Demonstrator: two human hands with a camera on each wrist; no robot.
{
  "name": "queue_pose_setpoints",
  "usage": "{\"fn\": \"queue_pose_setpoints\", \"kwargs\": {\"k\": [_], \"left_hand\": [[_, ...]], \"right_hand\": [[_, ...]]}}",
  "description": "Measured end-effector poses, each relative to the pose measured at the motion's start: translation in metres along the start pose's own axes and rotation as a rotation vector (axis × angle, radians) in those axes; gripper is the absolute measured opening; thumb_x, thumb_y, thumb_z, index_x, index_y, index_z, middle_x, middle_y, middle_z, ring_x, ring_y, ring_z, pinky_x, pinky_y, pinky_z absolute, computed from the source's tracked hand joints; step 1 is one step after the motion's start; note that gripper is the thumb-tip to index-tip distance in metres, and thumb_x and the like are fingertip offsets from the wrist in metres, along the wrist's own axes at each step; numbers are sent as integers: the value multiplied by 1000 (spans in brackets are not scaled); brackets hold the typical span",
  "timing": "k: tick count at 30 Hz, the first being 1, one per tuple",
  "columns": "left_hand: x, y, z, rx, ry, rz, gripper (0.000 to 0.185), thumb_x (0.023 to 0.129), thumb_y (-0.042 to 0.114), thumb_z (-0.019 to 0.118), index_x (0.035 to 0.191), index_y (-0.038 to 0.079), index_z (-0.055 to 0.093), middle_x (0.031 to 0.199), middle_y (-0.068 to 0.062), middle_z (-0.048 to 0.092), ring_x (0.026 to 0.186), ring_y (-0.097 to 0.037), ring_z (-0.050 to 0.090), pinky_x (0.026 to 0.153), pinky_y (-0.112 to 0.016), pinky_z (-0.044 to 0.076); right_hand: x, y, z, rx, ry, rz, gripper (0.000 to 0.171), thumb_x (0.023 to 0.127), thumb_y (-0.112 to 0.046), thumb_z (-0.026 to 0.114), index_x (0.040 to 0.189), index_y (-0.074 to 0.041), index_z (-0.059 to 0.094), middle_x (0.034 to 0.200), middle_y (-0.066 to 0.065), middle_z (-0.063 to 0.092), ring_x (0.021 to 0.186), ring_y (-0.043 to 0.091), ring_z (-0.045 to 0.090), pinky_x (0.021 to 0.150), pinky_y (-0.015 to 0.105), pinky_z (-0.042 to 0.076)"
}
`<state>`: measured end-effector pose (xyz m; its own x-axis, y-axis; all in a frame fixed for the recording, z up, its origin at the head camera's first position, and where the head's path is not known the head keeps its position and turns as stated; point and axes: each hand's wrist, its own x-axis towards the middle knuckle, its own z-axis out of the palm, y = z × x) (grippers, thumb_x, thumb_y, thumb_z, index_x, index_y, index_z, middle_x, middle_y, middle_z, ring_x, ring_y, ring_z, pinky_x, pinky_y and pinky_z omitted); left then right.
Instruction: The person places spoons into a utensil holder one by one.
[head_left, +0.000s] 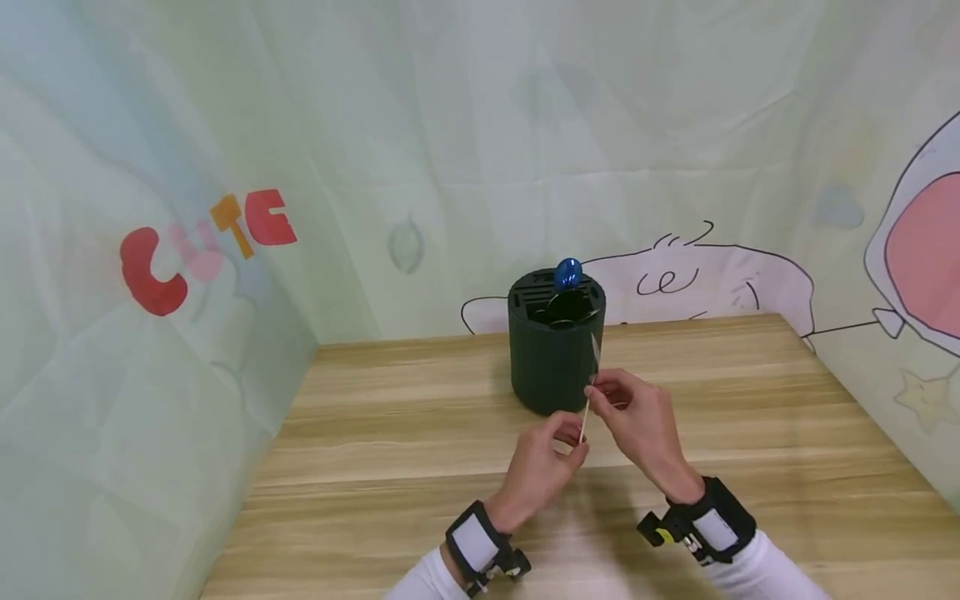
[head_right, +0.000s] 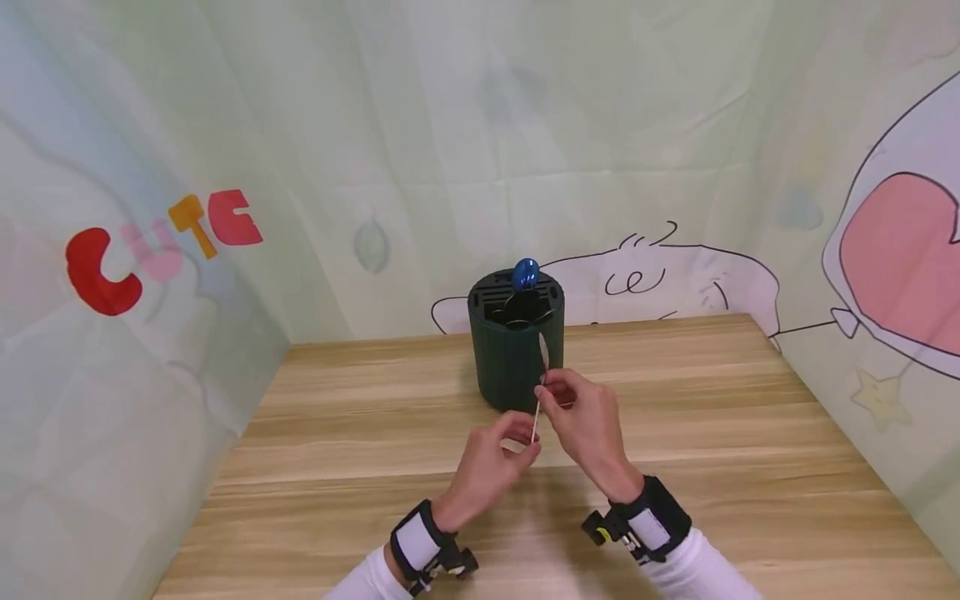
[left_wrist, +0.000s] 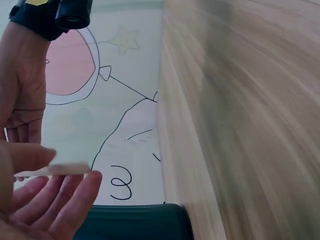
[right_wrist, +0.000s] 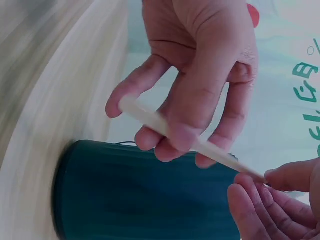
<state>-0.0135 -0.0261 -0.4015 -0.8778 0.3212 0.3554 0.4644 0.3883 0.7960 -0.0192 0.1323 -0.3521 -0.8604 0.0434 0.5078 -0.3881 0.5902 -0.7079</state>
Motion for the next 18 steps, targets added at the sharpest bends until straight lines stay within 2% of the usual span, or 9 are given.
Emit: {"fn": "queue_pose_setpoints", "kwargs": {"k": [3,8,13,18], "left_hand": [[2,2,-4,-103,-2,-43,18,91,13,70,108,6,67,90,-9,75,81,-12,70,64,-15,55],[6,5,-11,-211,15,-48,16,93,13,67,105,2,69,90,-14,74,78,-17,70,64,-17,57],[10,8,-20,-222,31,-60,15,93,14,68,105,5,71,93,-12,74,80,-19,69,65,-15,56],[18,14,-34,-200,32,-53,17,94,17,67,106,7,72,95,-9,74,80,-19,68,64,-16,55]], "right_hand": [[1,-4,-2,-1,-28,-13,14,87,-10,74,100,-3,71,85,9,75,70,17,72,68,32,61],[2,-8,-3,6,-54,-44,17,87,-9,74,102,-3,72,88,9,76,72,18,73,70,32,61],[7,-13,-5,63,-74,-80,16,86,-6,74,102,-4,72,91,10,76,80,21,74,73,35,61],[20,-23,-11,176,-145,-77,14,89,-7,70,103,-3,72,95,12,74,92,28,72,78,39,60]]}}
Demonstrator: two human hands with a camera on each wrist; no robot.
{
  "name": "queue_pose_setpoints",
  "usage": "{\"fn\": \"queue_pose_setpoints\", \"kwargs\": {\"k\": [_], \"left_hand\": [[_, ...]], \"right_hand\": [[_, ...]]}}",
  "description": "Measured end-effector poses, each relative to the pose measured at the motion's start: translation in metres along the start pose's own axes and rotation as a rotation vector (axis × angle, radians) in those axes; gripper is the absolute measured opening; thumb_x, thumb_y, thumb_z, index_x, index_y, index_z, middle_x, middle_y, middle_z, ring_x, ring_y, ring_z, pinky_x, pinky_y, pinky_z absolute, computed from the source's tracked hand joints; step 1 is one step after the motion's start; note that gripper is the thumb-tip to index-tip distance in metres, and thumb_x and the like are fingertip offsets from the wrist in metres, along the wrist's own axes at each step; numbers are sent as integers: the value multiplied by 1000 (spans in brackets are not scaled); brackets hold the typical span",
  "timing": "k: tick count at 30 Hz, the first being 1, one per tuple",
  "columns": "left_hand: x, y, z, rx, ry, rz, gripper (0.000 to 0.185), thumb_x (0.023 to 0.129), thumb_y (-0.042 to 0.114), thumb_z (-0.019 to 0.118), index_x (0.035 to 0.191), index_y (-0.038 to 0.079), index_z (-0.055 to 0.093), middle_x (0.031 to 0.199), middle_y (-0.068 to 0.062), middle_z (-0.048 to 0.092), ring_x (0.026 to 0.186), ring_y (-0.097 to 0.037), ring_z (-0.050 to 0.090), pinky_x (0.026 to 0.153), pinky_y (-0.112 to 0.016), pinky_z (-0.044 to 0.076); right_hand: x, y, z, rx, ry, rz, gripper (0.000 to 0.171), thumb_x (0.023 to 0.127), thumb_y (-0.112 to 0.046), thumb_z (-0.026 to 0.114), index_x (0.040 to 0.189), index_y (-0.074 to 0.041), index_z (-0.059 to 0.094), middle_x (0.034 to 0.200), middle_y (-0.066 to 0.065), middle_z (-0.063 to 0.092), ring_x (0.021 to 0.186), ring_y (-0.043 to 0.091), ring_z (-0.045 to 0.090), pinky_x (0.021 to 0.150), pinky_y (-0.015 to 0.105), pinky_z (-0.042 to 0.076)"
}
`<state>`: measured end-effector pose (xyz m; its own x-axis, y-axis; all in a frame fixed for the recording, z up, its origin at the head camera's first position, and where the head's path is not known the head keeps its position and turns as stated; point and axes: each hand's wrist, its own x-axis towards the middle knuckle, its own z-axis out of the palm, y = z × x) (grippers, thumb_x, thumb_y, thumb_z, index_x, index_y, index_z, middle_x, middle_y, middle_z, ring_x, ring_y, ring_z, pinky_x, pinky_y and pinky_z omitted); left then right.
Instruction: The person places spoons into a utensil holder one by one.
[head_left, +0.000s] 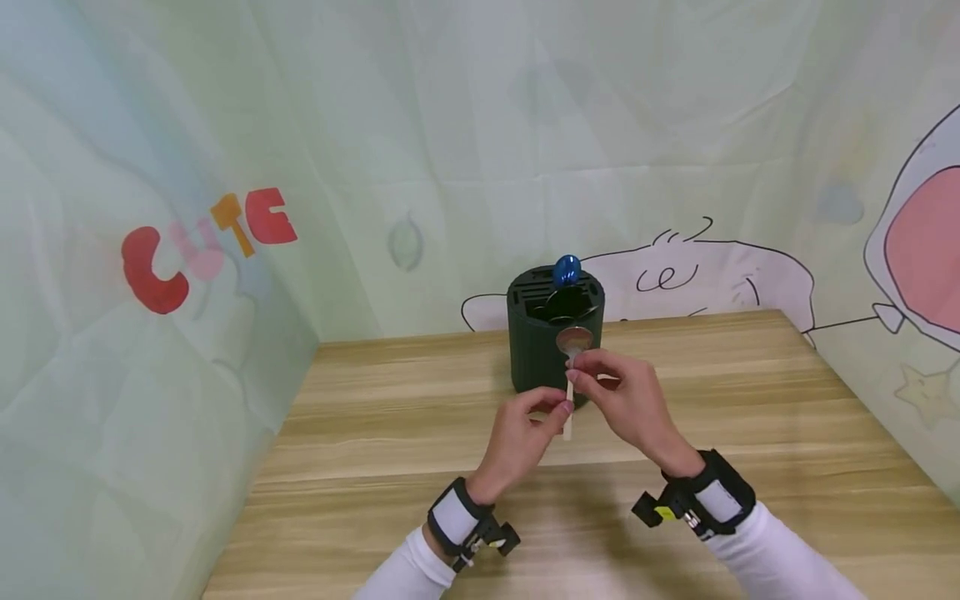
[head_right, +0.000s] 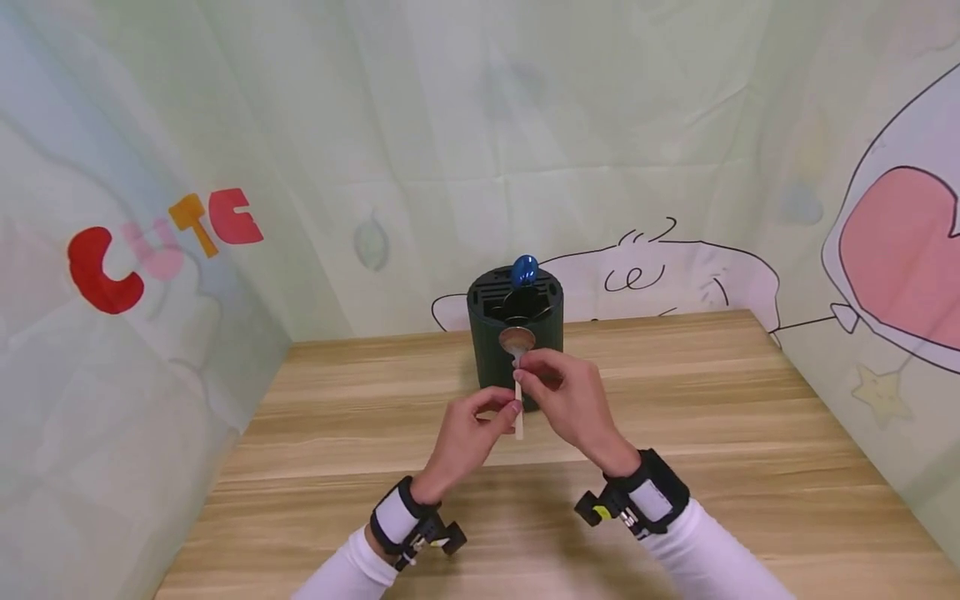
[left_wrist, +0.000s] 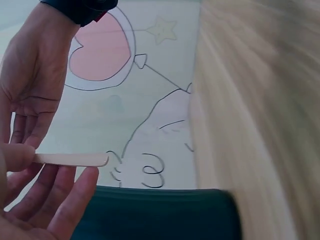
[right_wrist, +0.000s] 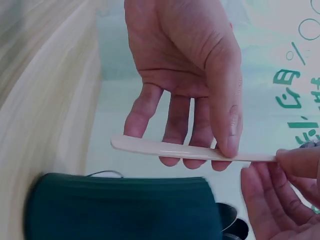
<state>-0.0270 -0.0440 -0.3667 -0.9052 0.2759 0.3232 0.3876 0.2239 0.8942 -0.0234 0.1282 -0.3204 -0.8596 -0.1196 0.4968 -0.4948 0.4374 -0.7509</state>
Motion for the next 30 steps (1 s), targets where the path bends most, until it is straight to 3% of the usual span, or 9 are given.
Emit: {"fn": "queue_pose_setpoints", "kwargs": {"k": [8,16,23,30], "left_hand": [[21,31,-25,47,34,175,15,94,16,67,102,4,71,89,-10,73,73,-21,68,62,-21,57],[40,64,-43,46,46,268,17,94,13,66,104,1,69,91,-13,73,73,-20,70,62,-25,59],[60,87,-53,2,45,358,16,93,10,67,103,-3,68,87,-16,72,74,-22,70,61,-28,60],[74,105,-61,43,64,390,16,93,12,67,103,-1,69,90,-14,74,75,-19,71,65,-27,60]], "right_hand": [[33,-30,-13,50,-57,-21,15,92,-13,69,105,-6,70,99,10,73,84,19,72,85,40,59],[61,-57,-29,148,-70,-87,12,93,-10,67,102,-3,68,93,12,72,76,7,71,75,22,58],[82,-74,-38,147,-38,-136,14,94,-12,66,103,-2,68,93,13,71,80,7,69,79,20,58],[95,-91,-48,167,-13,-153,16,95,-14,64,104,-2,68,98,6,71,83,9,69,85,21,57]]}}
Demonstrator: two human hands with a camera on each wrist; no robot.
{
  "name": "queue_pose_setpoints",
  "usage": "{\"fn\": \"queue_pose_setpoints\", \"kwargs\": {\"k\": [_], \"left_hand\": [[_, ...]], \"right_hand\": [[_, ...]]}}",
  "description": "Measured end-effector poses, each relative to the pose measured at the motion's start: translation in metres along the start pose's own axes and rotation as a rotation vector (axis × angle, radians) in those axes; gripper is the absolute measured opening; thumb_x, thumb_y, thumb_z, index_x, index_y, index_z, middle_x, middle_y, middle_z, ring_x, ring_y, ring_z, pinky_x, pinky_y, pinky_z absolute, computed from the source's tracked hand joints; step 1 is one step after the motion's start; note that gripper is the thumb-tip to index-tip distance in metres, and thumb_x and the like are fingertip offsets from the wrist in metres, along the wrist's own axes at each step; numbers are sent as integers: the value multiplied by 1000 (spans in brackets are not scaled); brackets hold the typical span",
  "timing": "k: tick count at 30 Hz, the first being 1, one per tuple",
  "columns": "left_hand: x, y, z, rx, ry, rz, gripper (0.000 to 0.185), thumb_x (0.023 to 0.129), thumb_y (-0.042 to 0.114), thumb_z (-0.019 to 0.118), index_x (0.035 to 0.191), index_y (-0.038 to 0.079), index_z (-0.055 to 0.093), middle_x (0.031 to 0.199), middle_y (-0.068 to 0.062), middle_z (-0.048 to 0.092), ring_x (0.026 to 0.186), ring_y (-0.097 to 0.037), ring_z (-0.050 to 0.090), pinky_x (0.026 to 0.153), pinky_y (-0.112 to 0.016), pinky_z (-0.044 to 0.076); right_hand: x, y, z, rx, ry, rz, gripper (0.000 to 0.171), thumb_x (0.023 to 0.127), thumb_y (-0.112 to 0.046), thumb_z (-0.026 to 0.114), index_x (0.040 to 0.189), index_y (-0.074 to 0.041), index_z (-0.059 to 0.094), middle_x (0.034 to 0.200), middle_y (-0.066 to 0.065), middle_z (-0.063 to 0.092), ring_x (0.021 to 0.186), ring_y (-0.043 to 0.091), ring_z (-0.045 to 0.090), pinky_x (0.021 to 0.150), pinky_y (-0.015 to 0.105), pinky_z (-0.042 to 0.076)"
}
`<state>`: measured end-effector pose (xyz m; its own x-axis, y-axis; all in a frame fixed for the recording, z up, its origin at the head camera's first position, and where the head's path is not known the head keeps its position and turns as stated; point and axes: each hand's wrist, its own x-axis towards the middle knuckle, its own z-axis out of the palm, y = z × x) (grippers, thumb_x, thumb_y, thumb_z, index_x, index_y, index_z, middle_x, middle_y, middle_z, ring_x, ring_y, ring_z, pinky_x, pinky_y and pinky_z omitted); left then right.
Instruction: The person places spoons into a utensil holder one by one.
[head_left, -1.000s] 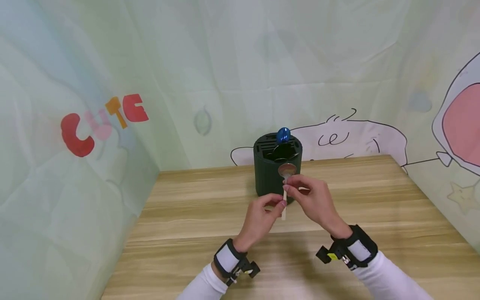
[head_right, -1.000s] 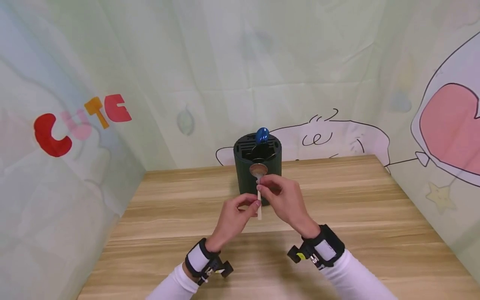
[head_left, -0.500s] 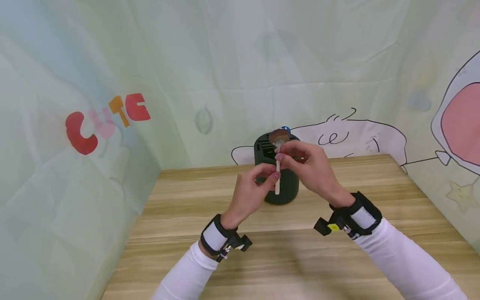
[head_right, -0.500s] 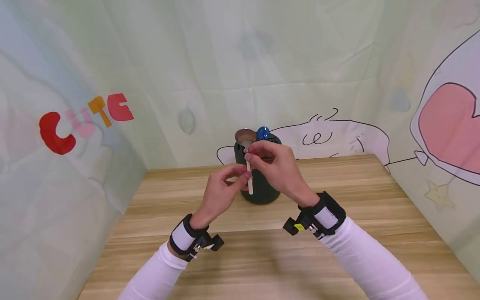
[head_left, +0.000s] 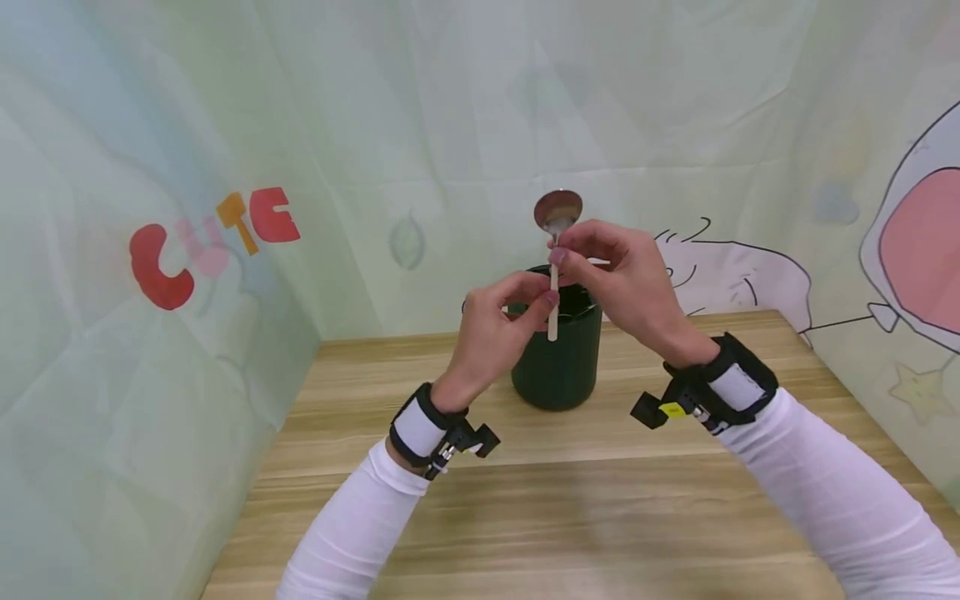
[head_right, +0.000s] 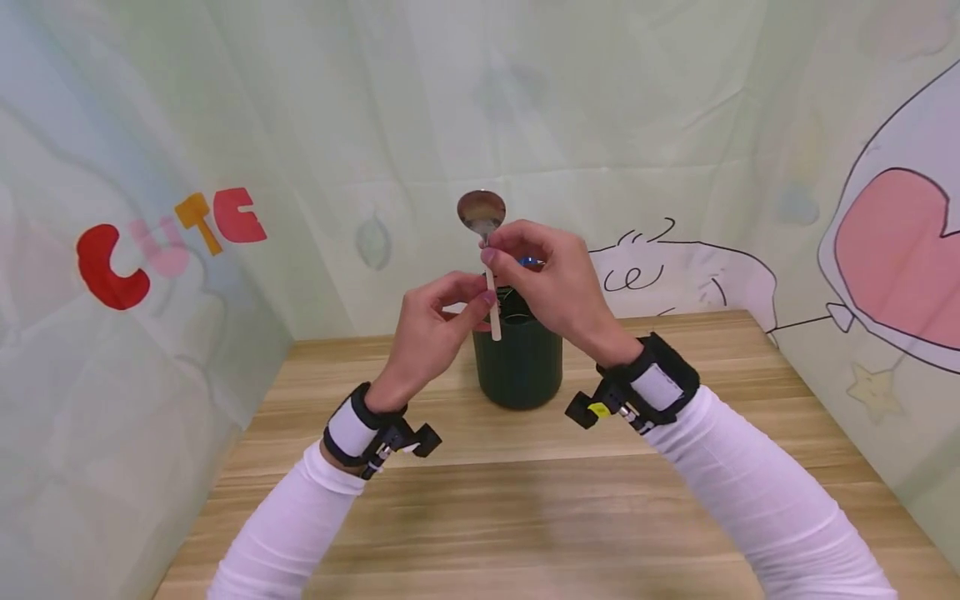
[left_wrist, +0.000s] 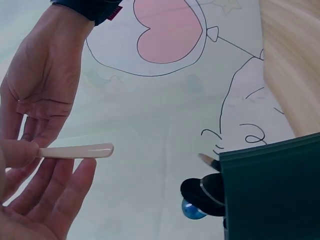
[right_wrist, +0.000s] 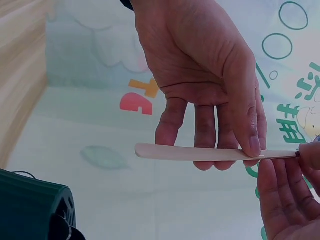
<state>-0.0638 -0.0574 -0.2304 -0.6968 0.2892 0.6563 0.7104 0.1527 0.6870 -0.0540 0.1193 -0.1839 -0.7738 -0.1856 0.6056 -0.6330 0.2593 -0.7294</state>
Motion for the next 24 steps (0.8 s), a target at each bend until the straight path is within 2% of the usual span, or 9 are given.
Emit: {"fn": "queue_pose_setpoints", "kwargs": {"k": [5,13,19,24], "left_hand": [[15,7,-7,65,7,35,17,94,14,67,104,2,70,89,-12,74,73,-17,70,65,-26,60],[40,10,-16,106,19,17,19,94,16,66,106,2,70,95,-12,74,85,-17,71,68,-26,60],[48,4,-19,121,21,15,19,94,16,67,106,2,70,94,-12,74,85,-17,70,68,-26,60],[53,1,-20,102,17,-13,20,93,16,67,108,2,70,94,-12,73,86,-17,70,66,-26,60]], "right_hand": [[12,-8,-4,16,24,-46,17,96,-13,62,104,0,69,92,-3,70,76,12,69,81,21,58],[37,-13,-5,17,41,-70,17,97,-12,61,106,1,66,95,4,70,86,8,71,79,22,58],[46,-8,-4,20,46,-53,17,97,-13,62,107,-1,68,97,7,71,89,9,71,79,22,58],[54,-5,-5,21,45,-46,18,97,-15,62,107,-2,68,96,6,71,88,9,71,79,22,58]]}}
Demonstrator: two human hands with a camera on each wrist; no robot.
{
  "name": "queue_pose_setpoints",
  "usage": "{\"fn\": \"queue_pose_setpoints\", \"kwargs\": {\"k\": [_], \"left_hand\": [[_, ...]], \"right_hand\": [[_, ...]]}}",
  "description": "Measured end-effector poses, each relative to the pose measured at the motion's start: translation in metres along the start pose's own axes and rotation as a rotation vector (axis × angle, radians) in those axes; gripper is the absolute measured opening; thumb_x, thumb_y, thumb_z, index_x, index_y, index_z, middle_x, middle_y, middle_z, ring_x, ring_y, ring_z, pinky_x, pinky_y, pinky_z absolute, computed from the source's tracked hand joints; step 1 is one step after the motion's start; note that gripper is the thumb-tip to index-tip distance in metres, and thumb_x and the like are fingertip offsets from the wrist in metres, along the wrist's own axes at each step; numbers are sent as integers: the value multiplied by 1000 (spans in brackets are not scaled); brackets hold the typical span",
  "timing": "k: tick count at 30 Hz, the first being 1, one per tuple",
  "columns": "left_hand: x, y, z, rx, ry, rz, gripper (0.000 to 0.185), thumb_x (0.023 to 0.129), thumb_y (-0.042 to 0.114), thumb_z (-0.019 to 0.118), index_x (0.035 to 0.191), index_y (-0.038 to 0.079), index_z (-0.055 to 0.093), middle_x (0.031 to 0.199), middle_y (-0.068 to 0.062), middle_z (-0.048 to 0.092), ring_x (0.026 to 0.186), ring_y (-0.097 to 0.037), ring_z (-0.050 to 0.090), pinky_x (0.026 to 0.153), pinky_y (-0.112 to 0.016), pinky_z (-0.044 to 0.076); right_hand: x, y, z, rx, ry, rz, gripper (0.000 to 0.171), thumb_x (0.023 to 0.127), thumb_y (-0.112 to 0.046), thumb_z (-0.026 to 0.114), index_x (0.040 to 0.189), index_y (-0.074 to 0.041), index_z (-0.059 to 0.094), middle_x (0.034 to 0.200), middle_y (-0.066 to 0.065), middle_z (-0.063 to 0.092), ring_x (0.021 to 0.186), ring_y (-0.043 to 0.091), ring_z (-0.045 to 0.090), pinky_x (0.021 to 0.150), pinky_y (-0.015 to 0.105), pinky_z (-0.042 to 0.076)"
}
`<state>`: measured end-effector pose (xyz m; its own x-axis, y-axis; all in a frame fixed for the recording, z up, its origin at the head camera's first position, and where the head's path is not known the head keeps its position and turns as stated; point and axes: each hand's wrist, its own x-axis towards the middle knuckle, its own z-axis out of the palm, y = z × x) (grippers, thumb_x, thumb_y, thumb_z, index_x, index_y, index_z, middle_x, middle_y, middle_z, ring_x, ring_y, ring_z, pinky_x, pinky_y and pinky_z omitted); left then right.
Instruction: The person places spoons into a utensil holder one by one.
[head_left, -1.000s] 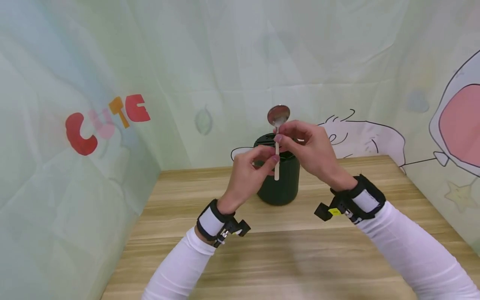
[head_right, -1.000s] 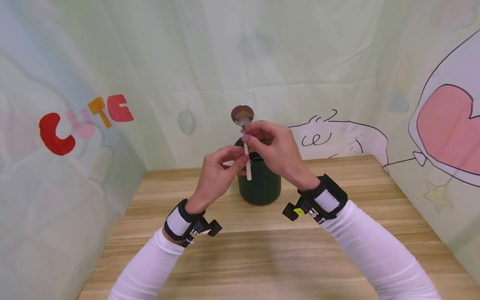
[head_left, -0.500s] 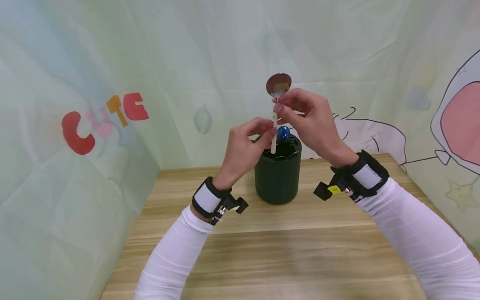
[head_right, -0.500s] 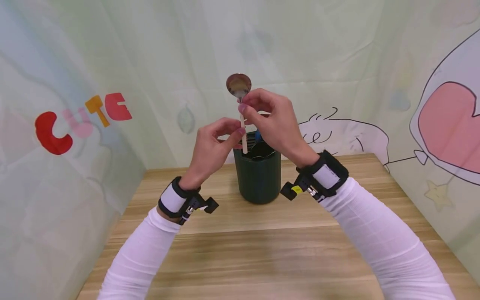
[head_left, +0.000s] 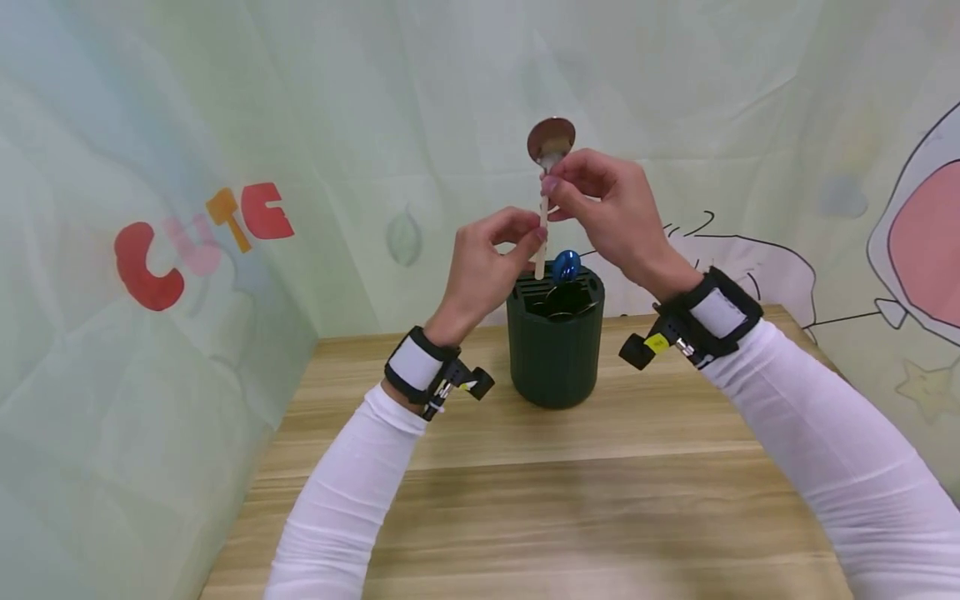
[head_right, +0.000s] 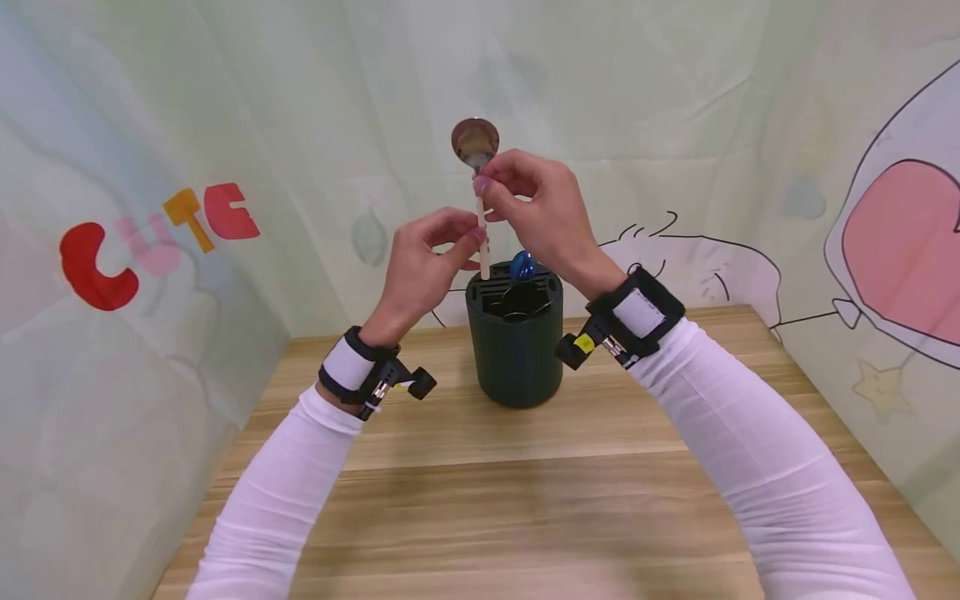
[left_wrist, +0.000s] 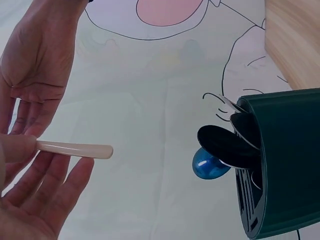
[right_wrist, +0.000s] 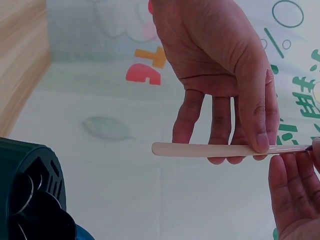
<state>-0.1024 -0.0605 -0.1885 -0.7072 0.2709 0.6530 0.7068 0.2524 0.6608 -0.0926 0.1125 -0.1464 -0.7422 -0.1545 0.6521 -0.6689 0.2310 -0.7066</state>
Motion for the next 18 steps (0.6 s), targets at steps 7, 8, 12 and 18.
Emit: {"fn": "queue_pose_setpoints", "kwargs": {"k": [7,8,12,18], "left_hand": [[6,-5,1,2,-8,-48,21,94,16,67,110,3,69,97,-13,72,89,-19,70,67,-27,60],[6,-6,1,4,-11,-54,21,94,16,67,110,3,69,97,-13,72,89,-19,70,67,-27,60],[9,-13,3,3,-21,-78,22,94,17,66,111,3,68,98,-13,72,88,-20,70,69,-28,60],[10,-32,9,8,-37,-122,22,95,16,65,111,3,68,98,-13,71,87,-20,70,69,-27,60]], "right_hand": [[9,7,0,18,-23,15,19,96,-14,62,107,0,67,95,4,70,88,9,71,78,23,59],[10,9,-1,22,-25,17,19,96,-14,62,107,0,67,95,4,70,87,9,71,78,23,59],[12,18,0,30,-30,36,19,97,-14,62,108,-1,67,96,7,70,87,10,71,79,22,58],[13,37,5,-1,-51,104,22,98,-17,61,114,-3,64,102,11,69,90,14,71,81,23,58]]}}
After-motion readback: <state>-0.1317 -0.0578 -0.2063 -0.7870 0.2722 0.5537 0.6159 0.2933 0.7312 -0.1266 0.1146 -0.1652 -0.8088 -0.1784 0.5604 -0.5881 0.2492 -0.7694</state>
